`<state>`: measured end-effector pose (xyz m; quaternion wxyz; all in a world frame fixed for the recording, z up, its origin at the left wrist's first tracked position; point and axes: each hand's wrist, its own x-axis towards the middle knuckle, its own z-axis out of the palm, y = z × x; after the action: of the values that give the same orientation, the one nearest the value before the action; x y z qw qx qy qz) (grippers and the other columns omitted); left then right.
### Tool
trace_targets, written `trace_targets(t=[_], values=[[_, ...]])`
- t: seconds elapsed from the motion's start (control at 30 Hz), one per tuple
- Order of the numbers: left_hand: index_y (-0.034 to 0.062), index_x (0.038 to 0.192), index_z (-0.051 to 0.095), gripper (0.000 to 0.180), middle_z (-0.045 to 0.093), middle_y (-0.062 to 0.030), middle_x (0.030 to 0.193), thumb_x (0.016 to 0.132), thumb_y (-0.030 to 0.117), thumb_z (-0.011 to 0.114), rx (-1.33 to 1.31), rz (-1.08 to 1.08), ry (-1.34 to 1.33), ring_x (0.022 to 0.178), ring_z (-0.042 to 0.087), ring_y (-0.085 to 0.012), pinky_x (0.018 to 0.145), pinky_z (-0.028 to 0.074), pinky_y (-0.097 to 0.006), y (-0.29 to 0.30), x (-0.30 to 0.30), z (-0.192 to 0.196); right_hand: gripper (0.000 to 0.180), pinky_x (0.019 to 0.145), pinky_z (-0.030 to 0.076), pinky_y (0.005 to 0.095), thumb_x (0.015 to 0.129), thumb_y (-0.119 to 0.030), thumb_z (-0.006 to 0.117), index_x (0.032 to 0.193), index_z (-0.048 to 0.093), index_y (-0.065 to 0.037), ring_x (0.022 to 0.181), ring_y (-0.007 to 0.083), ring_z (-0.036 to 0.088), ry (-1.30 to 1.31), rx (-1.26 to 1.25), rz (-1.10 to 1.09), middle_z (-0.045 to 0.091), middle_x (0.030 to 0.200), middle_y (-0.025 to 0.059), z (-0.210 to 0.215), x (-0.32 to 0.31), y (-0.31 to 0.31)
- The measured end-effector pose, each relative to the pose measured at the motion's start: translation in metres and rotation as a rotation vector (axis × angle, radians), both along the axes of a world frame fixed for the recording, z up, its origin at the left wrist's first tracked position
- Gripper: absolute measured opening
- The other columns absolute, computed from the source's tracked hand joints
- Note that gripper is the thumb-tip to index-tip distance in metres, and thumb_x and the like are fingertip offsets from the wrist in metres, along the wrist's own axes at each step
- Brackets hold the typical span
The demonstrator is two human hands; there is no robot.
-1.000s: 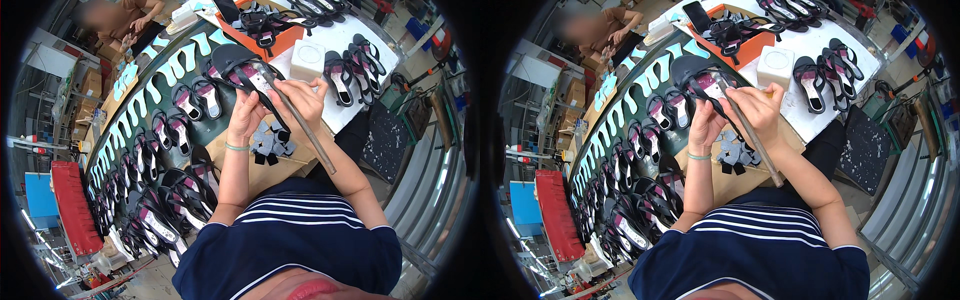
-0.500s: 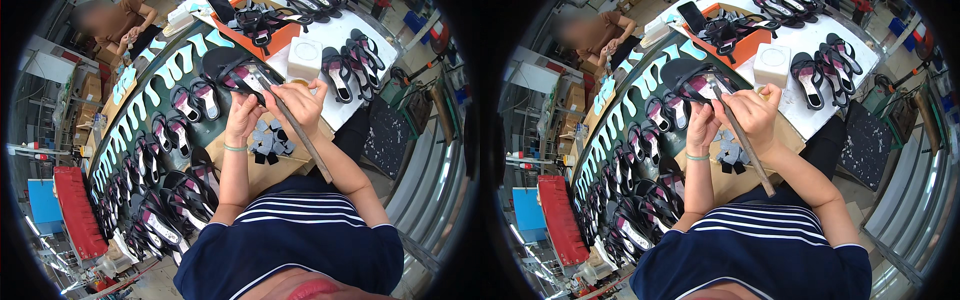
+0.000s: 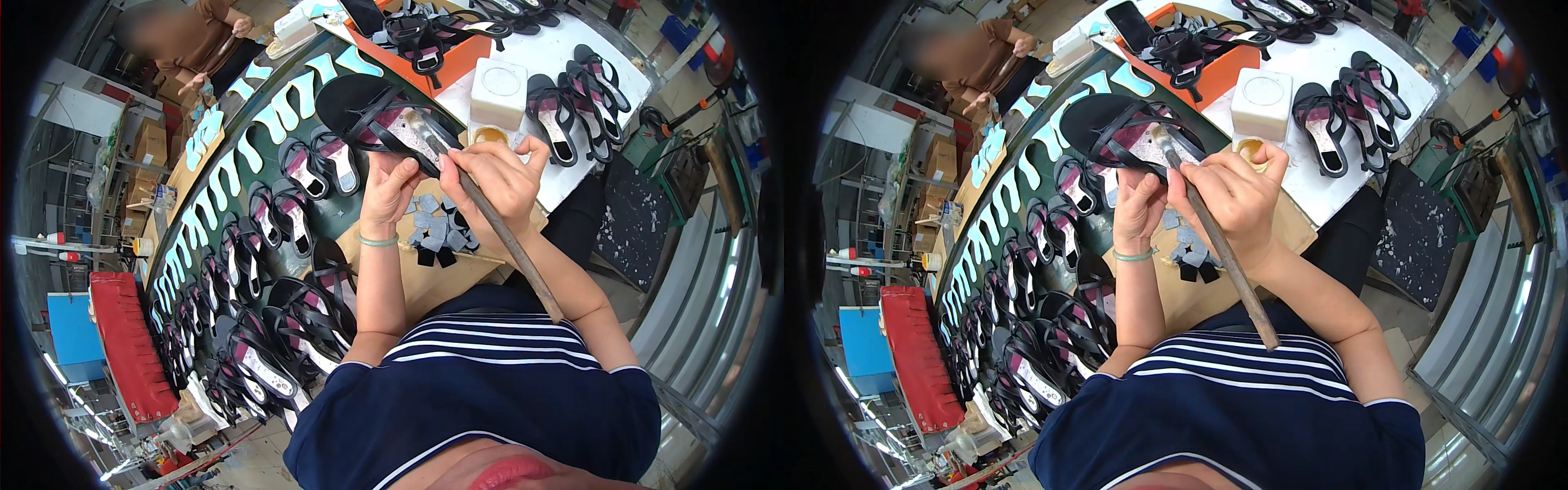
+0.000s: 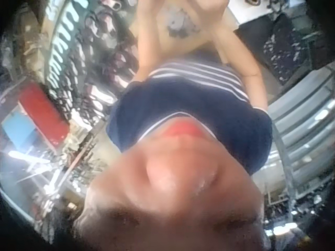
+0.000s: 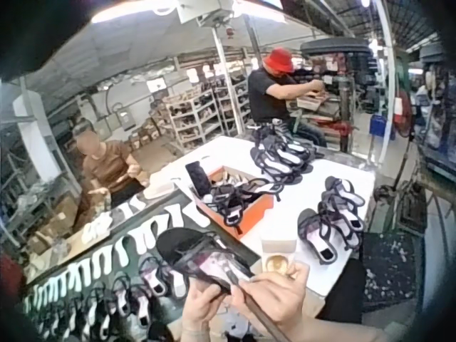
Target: The recorder is applying a liquid adhesive using a brush to the inner sole area of a shoe component in a manufacturing setting.
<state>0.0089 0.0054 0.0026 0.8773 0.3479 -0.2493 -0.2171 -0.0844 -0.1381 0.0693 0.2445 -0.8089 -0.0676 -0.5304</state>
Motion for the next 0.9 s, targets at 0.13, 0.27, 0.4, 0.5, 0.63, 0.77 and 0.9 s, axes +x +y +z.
trace_targets(t=[0.13,0.27,0.4,0.5,0.63,0.77,0.9], values=[[0.0051,0.143,0.027,0.068,0.048,-0.0174,0.134,0.089,0.005,0.067,-0.010,0.020,0.010,0.117,0.058,-0.0304,0.090,0.056,-0.043,0.000,-0.001,0.001,0.012,0.076,0.028,0.0391,0.074,-0.012,0.077,0.078,0.068,-0.006,0.065,0.0146,0.061,0.042,0.013,0.009,0.064,0.063,0.0001,0.005,-0.009,-0.001],[0.0046,0.143,0.028,0.068,0.049,-0.0173,0.134,0.088,0.004,0.068,-0.014,0.038,0.008,0.116,0.058,-0.0288,0.090,0.055,-0.041,0.003,-0.001,0.002,0.011,0.075,0.027,0.0387,0.074,-0.011,0.076,0.078,0.068,-0.006,0.065,0.0139,0.062,0.055,-0.008,0.027,0.064,0.063,-0.0006,0.006,-0.016,-0.004],[0.0038,0.142,0.028,0.068,0.050,-0.0169,0.133,0.087,0.004,0.068,-0.018,0.061,0.014,0.116,0.058,-0.0285,0.091,0.054,-0.040,0.004,-0.001,0.003,0.011,0.075,0.027,0.0387,0.074,-0.011,0.076,0.078,0.067,-0.006,0.066,0.0137,0.062,0.056,-0.005,0.032,0.065,0.063,-0.0009,0.005,-0.022,-0.005],[0.0038,0.142,0.028,0.068,0.050,-0.0165,0.133,0.087,0.003,0.069,-0.016,0.045,0.001,0.116,0.058,-0.0285,0.091,0.054,-0.040,0.007,0.001,0.003,0.011,0.075,0.027,0.0389,0.074,-0.011,0.076,0.078,0.067,-0.005,0.066,0.0136,0.062,0.082,-0.009,0.030,0.065,0.064,-0.0006,0.007,-0.027,-0.006],[0.0067,0.144,0.027,0.071,0.048,-0.0152,0.136,0.087,0.002,0.069,-0.021,0.041,-0.004,0.118,0.057,-0.0280,0.093,0.053,-0.040,0.010,0.004,0.000,0.012,0.075,0.027,0.0391,0.074,-0.011,0.076,0.079,0.067,-0.005,0.067,0.0137,0.062,0.112,0.001,0.044,0.066,0.064,-0.0004,0.006,-0.031,-0.007],[0.0099,0.146,0.025,0.073,0.045,-0.0139,0.139,0.087,0.001,0.068,-0.015,0.074,0.001,0.122,0.053,-0.0282,0.096,0.050,-0.042,0.012,0.005,-0.001,0.012,0.075,0.027,0.0391,0.074,-0.011,0.076,0.079,0.067,-0.004,0.067,0.0139,0.062,0.121,-0.011,0.061,0.065,0.064,0.0001,0.003,-0.034,-0.010],[0.0109,0.146,0.025,0.073,0.044,-0.0139,0.141,0.088,0.002,0.067,-0.011,0.078,0.005,0.124,0.052,-0.0284,0.098,0.049,-0.042,0.017,0.007,-0.005,0.012,0.075,0.027,0.0391,0.074,-0.010,0.076,0.079,0.067,-0.004,0.066,0.0141,0.062,0.140,-0.016,0.075,0.065,0.064,0.0003,0.002,-0.039,-0.013]])
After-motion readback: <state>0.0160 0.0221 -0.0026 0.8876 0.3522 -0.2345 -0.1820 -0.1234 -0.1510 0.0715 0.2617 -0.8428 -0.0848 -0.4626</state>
